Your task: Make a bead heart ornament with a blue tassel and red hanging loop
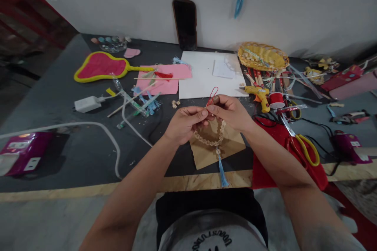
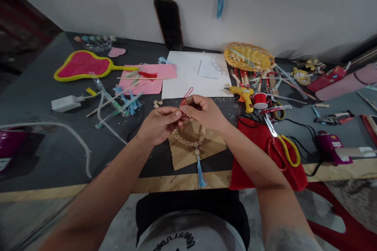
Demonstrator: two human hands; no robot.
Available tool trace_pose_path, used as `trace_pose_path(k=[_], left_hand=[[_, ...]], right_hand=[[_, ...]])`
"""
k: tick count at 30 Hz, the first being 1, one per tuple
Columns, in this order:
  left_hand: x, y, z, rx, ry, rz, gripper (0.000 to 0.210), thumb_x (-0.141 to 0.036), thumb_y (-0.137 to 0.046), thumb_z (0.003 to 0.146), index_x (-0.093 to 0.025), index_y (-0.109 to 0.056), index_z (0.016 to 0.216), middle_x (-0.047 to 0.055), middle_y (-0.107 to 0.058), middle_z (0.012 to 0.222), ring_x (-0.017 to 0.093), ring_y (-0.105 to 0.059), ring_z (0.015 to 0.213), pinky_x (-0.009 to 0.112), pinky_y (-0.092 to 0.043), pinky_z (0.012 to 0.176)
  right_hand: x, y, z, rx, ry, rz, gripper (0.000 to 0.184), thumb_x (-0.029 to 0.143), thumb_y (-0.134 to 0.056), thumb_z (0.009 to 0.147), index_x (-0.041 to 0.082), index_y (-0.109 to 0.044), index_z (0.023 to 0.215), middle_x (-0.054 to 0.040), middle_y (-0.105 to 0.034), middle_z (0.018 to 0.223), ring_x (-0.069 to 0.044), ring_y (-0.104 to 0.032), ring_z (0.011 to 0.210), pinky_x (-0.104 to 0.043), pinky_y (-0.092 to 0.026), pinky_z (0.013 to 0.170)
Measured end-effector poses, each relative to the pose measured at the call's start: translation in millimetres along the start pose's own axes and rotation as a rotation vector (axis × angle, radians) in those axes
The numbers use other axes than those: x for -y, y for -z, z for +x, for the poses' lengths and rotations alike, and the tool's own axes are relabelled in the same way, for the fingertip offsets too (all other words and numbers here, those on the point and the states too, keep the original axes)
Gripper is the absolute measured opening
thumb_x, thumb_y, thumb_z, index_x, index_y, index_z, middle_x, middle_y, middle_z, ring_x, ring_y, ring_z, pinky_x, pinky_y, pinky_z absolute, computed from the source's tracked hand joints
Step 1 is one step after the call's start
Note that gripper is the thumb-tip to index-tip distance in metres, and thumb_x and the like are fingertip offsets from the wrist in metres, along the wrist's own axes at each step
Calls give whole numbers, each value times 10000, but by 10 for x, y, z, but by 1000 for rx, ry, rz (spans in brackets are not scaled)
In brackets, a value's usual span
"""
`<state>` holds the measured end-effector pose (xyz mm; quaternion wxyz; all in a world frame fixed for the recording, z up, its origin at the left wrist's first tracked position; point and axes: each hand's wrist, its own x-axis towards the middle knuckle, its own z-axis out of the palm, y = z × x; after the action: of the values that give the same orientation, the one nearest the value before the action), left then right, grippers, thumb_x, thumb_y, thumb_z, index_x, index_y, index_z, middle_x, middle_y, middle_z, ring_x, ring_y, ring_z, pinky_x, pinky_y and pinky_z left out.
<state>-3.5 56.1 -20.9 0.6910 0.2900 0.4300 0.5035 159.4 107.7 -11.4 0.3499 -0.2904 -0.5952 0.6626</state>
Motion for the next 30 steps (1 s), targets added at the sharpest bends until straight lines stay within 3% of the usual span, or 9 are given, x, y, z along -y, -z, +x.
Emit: trace_pose_path(k=[6, 11, 14, 19, 23, 30], left_hand=[[11, -3, 7, -14, -51, 102, 294, -399, -889, 598, -158, -740, 676, 29, -726, 674, 77, -558, 528, 194, -428, 545], [20, -46, -27, -134, -332, 517, 149, -291, -750, 703, -166, -706, 635, -17, -633, 604, 100, -505, 585, 219, -399, 595], [31, -51, -38, -194, -406, 676, 162, -281, -728, 715, -173, -679, 604, -27, -589, 579, 101, -459, 584, 221, -375, 588], [44, -8, -3, -33, -177, 334, 285, -430, -794, 693, -155, -751, 757, 37, -714, 719, 129, -573, 637, 235, -459, 627], [0, -14, -3, 62, 6, 99, 375, -471, -851, 641, -127, -751, 752, 86, -739, 727, 135, -617, 636, 236, -493, 621], [-29, -20, -24, 94, 54, 15, 384, -443, -900, 610, -116, -748, 743, 74, -729, 693, 94, -599, 564, 195, -456, 551]], right_hand=[[1, 37, -4, 7, -54, -45, 417, 573, -727, 805, 167, -639, 834, 46, -555, 654, -58, -455, 538, -202, -354, 494], [29, 80, 1, -35, -63, -187, 431, 570, -779, 734, 160, -654, 786, 29, -594, 668, -70, -448, 562, -216, -353, 518], [41, 75, 5, -49, -47, -256, 403, 538, -783, 728, 158, -655, 770, 27, -604, 667, -80, -462, 593, -226, -372, 560], [84, 78, 12, -41, -88, -164, 423, 555, -762, 744, 157, -633, 808, 50, -550, 621, -64, -416, 521, -220, -326, 494], [131, 82, 10, -25, -111, -78, 442, 551, -814, 692, 168, -613, 784, 58, -557, 612, -51, -401, 493, -210, -317, 469], [97, 71, -3, -10, -128, -61, 453, 574, -808, 690, 170, -632, 790, 28, -628, 687, -80, -522, 608, -213, -413, 556]])
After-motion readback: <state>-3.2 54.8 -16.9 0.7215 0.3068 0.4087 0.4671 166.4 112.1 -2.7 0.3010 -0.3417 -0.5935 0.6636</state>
